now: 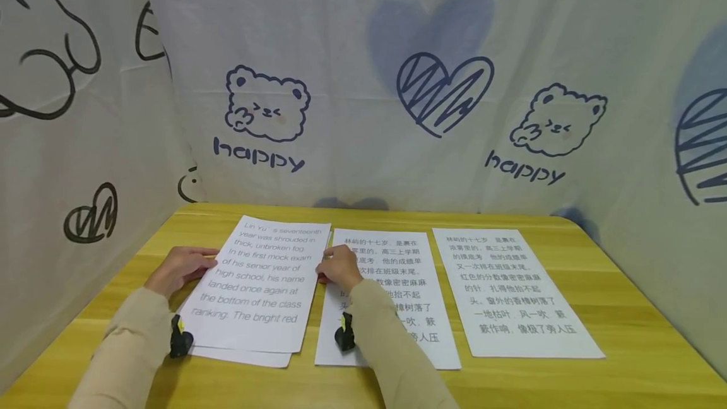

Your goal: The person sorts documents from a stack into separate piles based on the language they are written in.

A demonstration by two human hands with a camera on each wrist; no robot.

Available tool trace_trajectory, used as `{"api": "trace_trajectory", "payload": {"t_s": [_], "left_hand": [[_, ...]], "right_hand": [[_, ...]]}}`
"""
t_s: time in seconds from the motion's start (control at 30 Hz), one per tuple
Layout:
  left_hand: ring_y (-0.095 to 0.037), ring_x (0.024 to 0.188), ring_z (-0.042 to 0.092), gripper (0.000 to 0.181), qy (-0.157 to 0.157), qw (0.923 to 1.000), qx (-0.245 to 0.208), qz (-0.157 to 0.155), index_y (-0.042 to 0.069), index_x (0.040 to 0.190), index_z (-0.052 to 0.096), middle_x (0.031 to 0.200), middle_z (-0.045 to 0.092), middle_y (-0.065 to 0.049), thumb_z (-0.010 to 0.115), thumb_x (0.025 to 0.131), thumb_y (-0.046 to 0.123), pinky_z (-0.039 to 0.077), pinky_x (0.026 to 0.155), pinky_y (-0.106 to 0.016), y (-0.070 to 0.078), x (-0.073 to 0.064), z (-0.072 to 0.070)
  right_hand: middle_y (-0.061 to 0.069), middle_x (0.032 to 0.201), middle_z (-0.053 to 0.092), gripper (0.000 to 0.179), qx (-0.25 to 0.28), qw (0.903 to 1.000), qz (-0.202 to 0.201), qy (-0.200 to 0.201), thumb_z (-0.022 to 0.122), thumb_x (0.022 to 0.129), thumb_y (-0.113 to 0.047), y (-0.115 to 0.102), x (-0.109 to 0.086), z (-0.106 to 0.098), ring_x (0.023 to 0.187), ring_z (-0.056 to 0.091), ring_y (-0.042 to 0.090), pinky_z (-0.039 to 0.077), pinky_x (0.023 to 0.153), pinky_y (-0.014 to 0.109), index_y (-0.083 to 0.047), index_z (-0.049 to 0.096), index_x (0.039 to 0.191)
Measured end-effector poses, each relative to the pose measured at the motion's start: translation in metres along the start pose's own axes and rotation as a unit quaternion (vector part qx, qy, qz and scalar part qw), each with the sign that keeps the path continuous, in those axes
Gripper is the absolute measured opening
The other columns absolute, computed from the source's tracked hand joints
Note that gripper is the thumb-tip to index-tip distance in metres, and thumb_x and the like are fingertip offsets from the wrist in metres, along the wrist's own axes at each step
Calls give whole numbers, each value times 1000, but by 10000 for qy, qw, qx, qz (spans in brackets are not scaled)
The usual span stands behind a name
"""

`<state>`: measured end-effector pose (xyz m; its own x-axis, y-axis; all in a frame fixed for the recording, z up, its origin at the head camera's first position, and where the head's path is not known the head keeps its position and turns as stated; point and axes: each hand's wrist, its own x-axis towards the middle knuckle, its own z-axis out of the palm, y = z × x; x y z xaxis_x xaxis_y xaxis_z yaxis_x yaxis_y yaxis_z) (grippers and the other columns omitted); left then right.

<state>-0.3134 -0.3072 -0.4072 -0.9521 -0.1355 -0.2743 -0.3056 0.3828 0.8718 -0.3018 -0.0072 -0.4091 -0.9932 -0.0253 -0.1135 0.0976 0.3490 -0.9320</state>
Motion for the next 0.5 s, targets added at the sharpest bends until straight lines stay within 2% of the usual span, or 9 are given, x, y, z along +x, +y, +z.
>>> {"api": "trace_trajectory", "payload": {"t_s": [0.23, 0.4, 0.5], "left_hand": [[-16, 73, 61, 47, 81, 9998, 185, 67, -14, 134, 46, 96, 68, -14, 59, 92, 3, 45, 59, -19, 7, -4, 2], [-21, 78, 56, 46, 322, 9991, 220, 175, -17, 131, 48, 106, 62, -25, 58, 90, 2, 42, 56, -17, 7, -5, 1], [-22, 78, 53, 46, 479, 9986, 169, 153, -16, 132, 47, 110, 57, -26, 57, 90, 1, 42, 55, -18, 7, -5, 1]], "right_hand": [[11, 77, 64, 47, 67, 10000, 62, -27, 63, 82, 8, 0, 1, 1, 56, 62, 16, 54, 55, 26, 10, 54, 128], [10, 74, 63, 47, 79, 9999, 52, -64, 61, 81, 9, 0, 1, 1, 53, 59, 14, 54, 54, 25, 11, 54, 127], [11, 71, 64, 46, -65, 9999, -55, -140, 62, 82, 7, 0, 1, -2, 52, 58, 14, 53, 55, 25, 11, 55, 127]]}}
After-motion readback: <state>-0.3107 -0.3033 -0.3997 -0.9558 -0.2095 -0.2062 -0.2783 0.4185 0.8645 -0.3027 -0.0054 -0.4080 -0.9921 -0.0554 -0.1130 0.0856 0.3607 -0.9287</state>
